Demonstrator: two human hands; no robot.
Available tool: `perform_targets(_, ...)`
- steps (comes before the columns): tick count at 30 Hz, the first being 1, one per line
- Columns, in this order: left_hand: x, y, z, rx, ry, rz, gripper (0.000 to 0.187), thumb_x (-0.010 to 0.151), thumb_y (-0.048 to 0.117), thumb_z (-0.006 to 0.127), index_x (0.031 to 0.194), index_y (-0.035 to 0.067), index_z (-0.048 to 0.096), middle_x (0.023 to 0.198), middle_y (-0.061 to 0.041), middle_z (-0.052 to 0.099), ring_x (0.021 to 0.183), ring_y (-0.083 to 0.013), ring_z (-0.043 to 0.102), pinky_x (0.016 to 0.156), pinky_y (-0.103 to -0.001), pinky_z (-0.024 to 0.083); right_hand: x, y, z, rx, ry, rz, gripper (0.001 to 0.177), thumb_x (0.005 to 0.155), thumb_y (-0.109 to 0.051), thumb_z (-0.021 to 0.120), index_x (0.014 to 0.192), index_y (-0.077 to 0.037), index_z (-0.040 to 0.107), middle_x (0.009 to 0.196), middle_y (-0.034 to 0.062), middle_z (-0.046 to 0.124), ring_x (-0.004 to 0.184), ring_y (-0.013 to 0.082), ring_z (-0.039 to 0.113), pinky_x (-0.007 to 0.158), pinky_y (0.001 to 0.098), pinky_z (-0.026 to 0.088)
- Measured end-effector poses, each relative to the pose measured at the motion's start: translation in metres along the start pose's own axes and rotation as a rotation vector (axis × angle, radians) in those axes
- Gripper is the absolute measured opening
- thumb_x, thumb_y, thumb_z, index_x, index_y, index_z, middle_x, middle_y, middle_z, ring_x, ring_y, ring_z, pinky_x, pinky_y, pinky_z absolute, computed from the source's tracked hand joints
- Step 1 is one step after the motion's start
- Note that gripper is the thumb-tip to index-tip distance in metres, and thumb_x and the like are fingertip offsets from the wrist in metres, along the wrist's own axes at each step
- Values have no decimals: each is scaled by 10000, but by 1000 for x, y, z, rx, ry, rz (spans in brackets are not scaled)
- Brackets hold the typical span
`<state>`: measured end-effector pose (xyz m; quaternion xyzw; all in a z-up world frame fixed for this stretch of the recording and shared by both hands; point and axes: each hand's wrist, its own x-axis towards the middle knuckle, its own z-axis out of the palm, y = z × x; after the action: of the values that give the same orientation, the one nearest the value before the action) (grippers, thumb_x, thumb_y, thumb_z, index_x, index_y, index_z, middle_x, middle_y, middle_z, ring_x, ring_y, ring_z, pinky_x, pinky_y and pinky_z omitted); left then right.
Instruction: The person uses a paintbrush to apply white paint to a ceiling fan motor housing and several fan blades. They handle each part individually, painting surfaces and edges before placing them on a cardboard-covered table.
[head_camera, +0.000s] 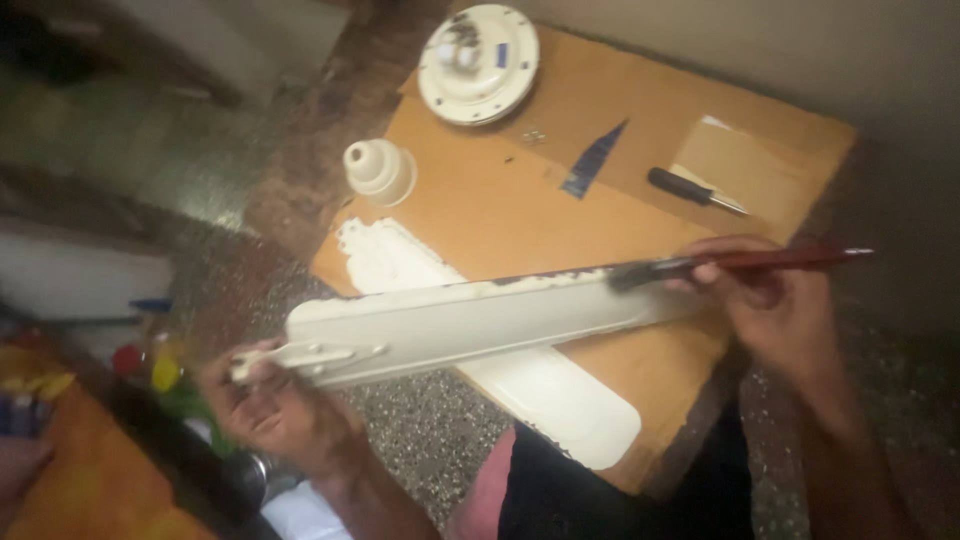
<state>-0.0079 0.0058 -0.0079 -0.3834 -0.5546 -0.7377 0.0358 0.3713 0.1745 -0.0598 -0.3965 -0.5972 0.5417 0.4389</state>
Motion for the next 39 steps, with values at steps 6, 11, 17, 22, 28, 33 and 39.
perform_targets(6, -2, -8, -4, 100, 49, 33, 242, 1202, 253, 712, 1232, 39, 605, 1017, -31, 650, 898, -110, 622, 774, -239, 514, -46, 17, -42, -231, 547, 86, 160, 1076, -37, 643, 1211, 48, 652, 1103, 190, 711, 973, 233, 754, 869, 357, 615)
perform_targets(11, 0, -3, 2, 87, 14, 34, 252, 1174, 274, 676, 1222, 35, 611, 992, -21, 633, 863, -109, 617, 732, -245, 532, -50, -29, 22, 87, 466, 60, 215, 1058, -90, 628, 1205, 64, 665, 1069, 187, 740, 966, 223, 749, 901, 328, 635)
perform_targets(17, 1, 17, -1, 498, -36, -72, 349, 1193, 370, 555, 1280, 32, 533, 1075, -25, 669, 963, -116, 685, 836, -225, 587, -23, -29, 94, 420, 102, 42, 263, 964, -112, 666, 1163, 61, 675, 1017, 177, 778, 909, 224, 805, 800, 334, 646)
perform_targets(22, 5, 21, -10, 581, -220, -4, 361, 1233, 345, 514, 1275, -14, 522, 1100, -75, 669, 980, -125, 665, 922, -195, 549, -36, 16, 36, 293, 442, 90, 224, 1024, -85, 638, 1180, 76, 651, 1055, 182, 737, 932, 240, 763, 823, 322, 656)
perform_targets(28, 0, -3, 4, 152, -77, 20, 238, 1155, 125, 595, 1348, 11, 515, 1197, -103, 664, 1053, -155, 658, 977, -270, 563, -58, 47, -33, 81, 817, -32, 147, 1106, -28, 647, 1221, 61, 664, 1103, 179, 721, 974, 246, 759, 864, 365, 665)
perform_targets(33, 17, -11, 13, -617, -123, -150, 54, 1103, 36, 643, 1127, 84, 640, 1023, -77, 675, 940, -146, 678, 802, -251, 584, -63, 48, -14, 259, 666, -45, 119, 1134, -19, 634, 1217, 60, 663, 1096, 169, 708, 980, 219, 718, 914, 336, 634)
perform_targets(39, 42, 9, 54, -1084, -162, -25, 109, 1066, 112, 561, 973, 85, 611, 942, -67, 604, 940, -193, 601, 894, -348, 578, -60, 44, 10, 537, 500, -15, 127, 1175, -17, 584, 1291, 32, 599, 1178, 151, 683, 1070, 221, 717, 957, 348, 630)
